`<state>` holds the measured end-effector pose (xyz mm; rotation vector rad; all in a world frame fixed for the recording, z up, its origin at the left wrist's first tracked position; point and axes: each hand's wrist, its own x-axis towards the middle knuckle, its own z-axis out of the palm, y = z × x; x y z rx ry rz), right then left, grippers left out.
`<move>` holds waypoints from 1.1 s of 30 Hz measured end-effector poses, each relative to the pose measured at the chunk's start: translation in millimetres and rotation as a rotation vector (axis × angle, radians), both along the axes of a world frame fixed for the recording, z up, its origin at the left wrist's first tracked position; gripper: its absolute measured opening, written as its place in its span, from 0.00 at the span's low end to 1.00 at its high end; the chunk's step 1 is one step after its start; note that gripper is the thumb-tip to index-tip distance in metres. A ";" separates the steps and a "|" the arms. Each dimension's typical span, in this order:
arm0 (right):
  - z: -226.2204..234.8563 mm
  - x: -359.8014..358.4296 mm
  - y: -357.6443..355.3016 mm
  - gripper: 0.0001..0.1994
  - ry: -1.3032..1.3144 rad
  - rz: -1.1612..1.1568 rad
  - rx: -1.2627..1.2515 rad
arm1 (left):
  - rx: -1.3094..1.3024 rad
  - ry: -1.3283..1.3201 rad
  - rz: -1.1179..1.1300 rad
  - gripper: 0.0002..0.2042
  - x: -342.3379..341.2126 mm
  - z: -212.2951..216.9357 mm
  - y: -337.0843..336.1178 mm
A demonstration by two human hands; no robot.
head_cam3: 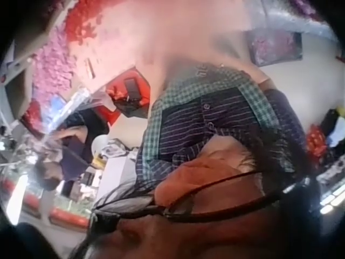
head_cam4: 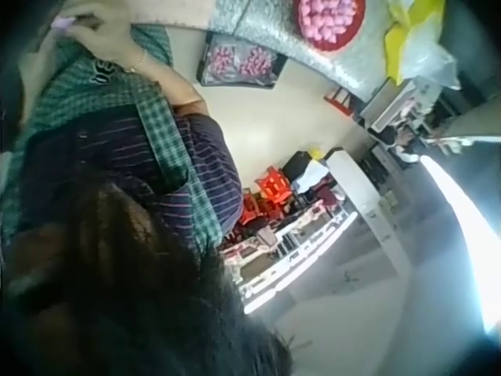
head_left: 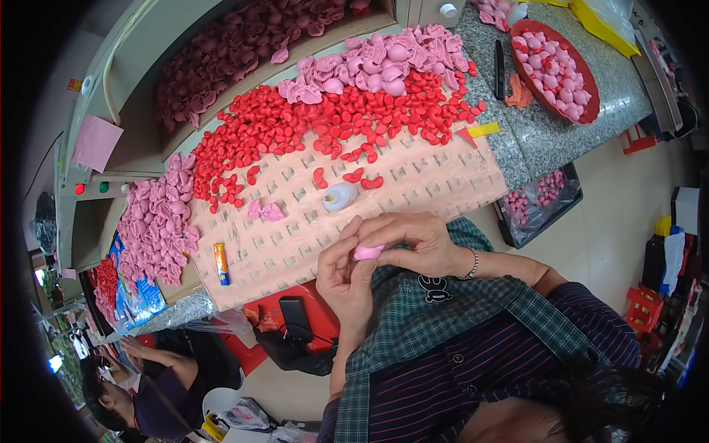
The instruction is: Applying glue to small pink components and joining them as part of a factory assembly line.
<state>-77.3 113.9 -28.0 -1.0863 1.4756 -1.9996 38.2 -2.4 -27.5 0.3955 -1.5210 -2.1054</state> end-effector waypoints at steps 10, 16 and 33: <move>-5.9 -0.4 -2.4 0.16 0.071 -0.019 0.004 | -0.013 0.023 0.020 0.14 3.1 -0.5 0.3; -6.4 -0.2 -2.1 0.16 0.019 0.007 0.004 | -0.045 0.029 0.058 0.10 3.3 0.8 3.6; -13.0 2.0 0.4 0.15 -0.367 0.162 -0.082 | -0.027 0.164 0.047 0.16 -1.4 -12.9 1.6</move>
